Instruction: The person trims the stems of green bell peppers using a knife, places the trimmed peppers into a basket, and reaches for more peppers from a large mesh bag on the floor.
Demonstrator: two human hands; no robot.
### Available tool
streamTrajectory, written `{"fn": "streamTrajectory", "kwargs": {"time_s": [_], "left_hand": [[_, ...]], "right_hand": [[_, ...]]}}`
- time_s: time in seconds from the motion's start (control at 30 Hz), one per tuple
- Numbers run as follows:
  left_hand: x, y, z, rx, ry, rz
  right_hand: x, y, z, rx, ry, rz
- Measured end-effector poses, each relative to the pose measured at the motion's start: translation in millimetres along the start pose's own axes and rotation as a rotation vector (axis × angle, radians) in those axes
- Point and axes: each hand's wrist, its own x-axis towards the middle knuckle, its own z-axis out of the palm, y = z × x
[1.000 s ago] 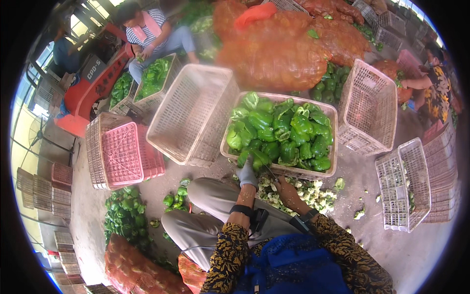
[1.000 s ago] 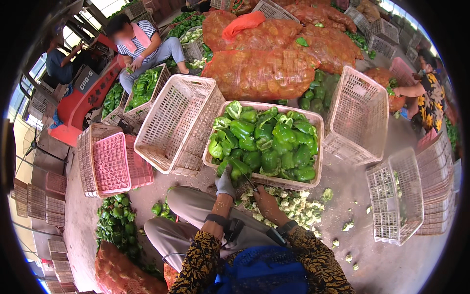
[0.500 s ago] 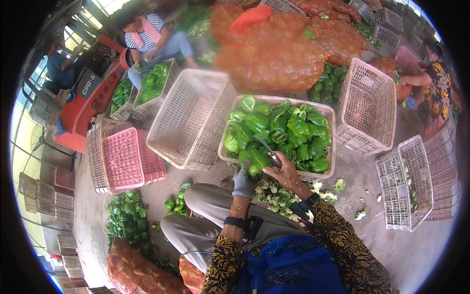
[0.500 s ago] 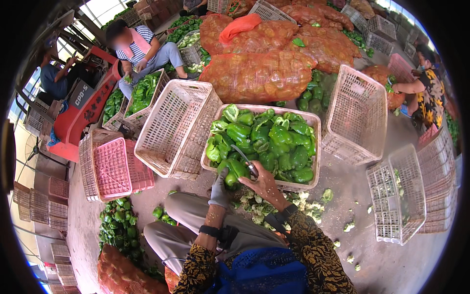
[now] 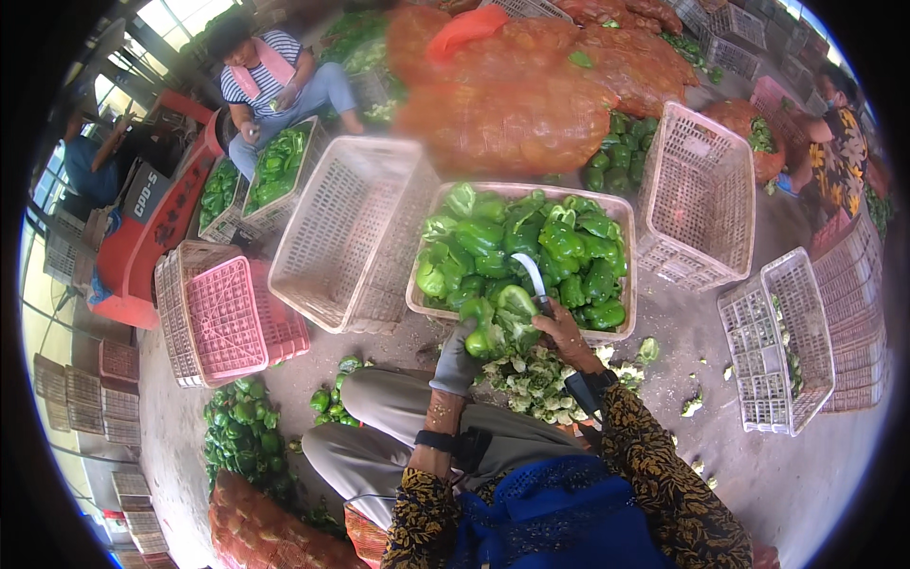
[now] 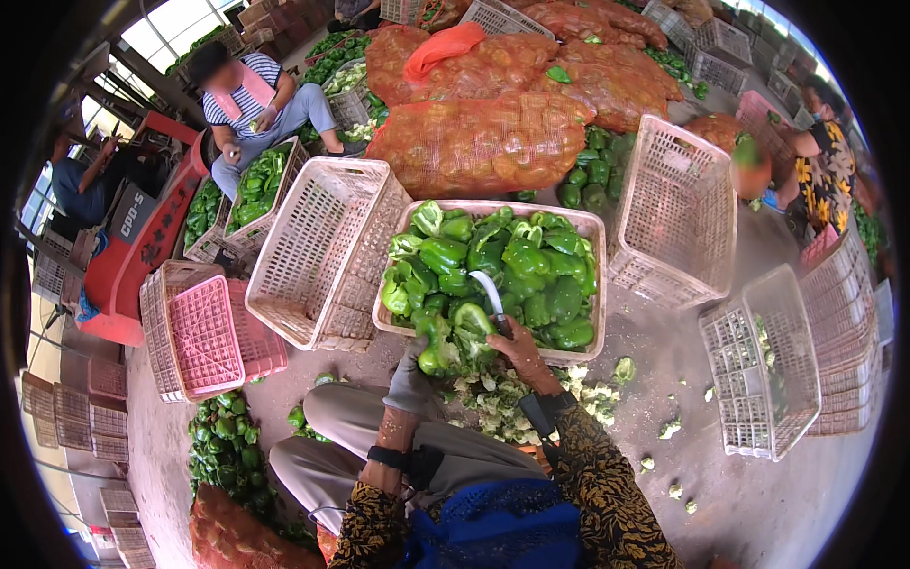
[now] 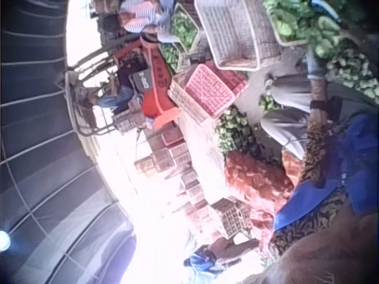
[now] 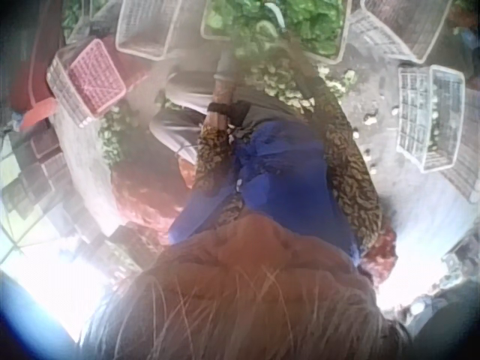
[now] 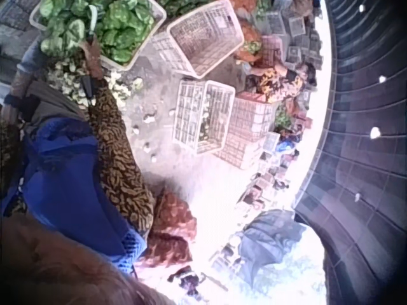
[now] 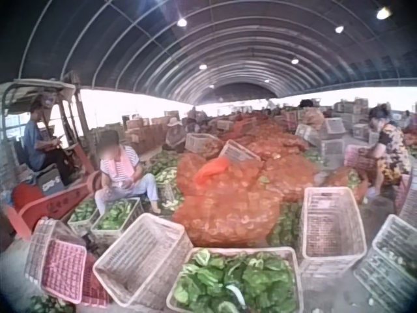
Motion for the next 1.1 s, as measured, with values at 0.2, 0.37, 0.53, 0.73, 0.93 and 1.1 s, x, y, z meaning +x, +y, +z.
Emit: {"fn": "streamTrajectory", "kwargs": {"time_s": [0.2,0.37,0.53,0.73,0.93,1.1], "left_hand": [[-0.2,-0.5,8.2,-0.083,-0.087,-0.067],[3.3,1.4,-0.4,0.047,-0.070,0.118],[2.1,8.8,5.8,-0.281,-0.030,-0.006],[1.5,8.4,-0.2,-0.285,0.036,-0.005],[-2.6,10.1,22.9,-0.205,0.019,0.065],[-5.5,12.2,21.1,-0.261,-0.119,0.088]], "right_hand": [[-16.5,15.0,-22.1,0.163,0.038,0.071],[-20.0,17.1,-39.9,0.144,0.122,-0.005],[-22.9,-81.9,-53.8,-0.092,0.355,-0.198],[17.3,-119.5,-83.6,-1.084,0.516,-0.536],[47.5,-44.2,-103.9,-1.458,0.508,-0.543],[39.4,-72.5,-83.7,-1.055,0.504,-0.392]]}}
